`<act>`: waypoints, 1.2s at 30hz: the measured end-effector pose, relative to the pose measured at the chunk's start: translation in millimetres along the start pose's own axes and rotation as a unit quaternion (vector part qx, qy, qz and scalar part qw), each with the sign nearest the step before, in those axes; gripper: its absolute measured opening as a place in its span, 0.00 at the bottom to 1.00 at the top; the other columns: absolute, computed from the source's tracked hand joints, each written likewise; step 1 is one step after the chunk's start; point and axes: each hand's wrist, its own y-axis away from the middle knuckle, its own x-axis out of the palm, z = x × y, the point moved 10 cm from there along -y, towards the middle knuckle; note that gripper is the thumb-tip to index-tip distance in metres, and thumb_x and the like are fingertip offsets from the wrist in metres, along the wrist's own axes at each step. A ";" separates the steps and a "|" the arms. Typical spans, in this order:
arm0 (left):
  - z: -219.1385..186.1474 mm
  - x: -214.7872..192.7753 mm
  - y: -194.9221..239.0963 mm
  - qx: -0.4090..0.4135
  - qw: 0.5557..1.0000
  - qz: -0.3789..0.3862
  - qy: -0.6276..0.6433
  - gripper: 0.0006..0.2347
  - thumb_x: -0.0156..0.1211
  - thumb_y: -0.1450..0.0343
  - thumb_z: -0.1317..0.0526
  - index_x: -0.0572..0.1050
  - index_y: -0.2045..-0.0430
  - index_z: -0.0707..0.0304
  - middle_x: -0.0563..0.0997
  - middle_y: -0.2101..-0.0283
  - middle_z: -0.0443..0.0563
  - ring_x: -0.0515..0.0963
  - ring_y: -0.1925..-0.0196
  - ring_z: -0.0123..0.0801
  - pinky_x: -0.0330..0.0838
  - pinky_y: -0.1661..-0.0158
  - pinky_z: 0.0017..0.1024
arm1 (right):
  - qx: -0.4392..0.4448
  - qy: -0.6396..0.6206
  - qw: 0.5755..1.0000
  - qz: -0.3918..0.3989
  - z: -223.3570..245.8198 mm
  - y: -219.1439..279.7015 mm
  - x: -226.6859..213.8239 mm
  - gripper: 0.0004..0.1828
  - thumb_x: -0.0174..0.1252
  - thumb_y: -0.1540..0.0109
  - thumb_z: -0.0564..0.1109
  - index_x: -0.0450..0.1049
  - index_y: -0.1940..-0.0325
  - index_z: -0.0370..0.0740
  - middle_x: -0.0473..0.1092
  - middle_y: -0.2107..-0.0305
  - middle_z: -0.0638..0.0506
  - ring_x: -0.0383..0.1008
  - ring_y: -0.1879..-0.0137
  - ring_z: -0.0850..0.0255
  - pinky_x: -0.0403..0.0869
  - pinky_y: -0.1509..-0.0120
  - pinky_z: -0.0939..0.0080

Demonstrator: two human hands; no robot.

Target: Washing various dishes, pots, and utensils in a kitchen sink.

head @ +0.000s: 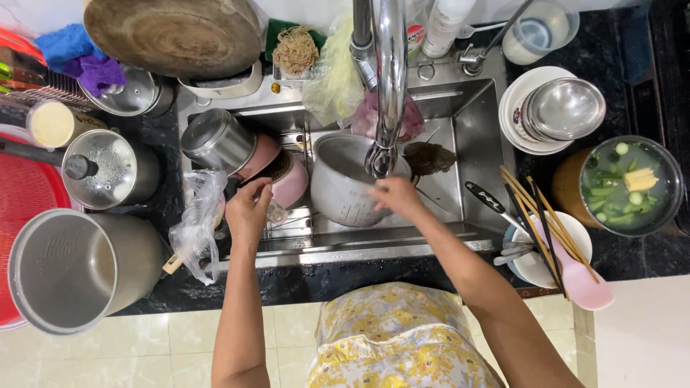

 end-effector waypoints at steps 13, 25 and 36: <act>95.0 37.6 28.3 -0.201 0.936 0.005 0.288 0.14 0.59 0.24 0.59 0.79 0.51 0.71 0.86 0.63 0.57 0.84 0.64 0.32 0.70 0.69 0.24 | -0.116 0.276 0.951 0.079 -72.5 -23.9 64.2 0.22 0.64 0.40 0.43 0.74 0.42 0.38 0.65 0.41 0.48 0.72 0.42 0.53 0.72 0.36 0.53; 175.1 127.8 99.0 -0.420 0.613 -0.009 0.669 0.15 0.53 0.22 0.56 0.72 0.49 0.70 0.83 0.49 0.71 0.79 0.70 0.26 0.76 0.66 0.16 | -0.094 0.315 0.939 0.102 -56.3 -22.4 48.2 0.26 0.66 0.41 0.48 0.74 0.38 0.42 0.68 0.42 0.51 0.71 0.37 0.56 0.69 0.30 0.53; 179.7 143.8 89.9 -0.425 0.687 0.043 0.587 0.18 0.53 0.24 0.52 0.74 0.45 0.65 0.83 0.49 0.59 0.77 0.62 0.29 0.75 0.59 0.26 | -0.133 0.165 0.977 0.003 -60.9 15.9 -10.0 0.18 0.62 0.37 0.46 0.78 0.43 0.45 0.74 0.49 0.51 0.79 0.48 0.59 0.78 0.43 0.58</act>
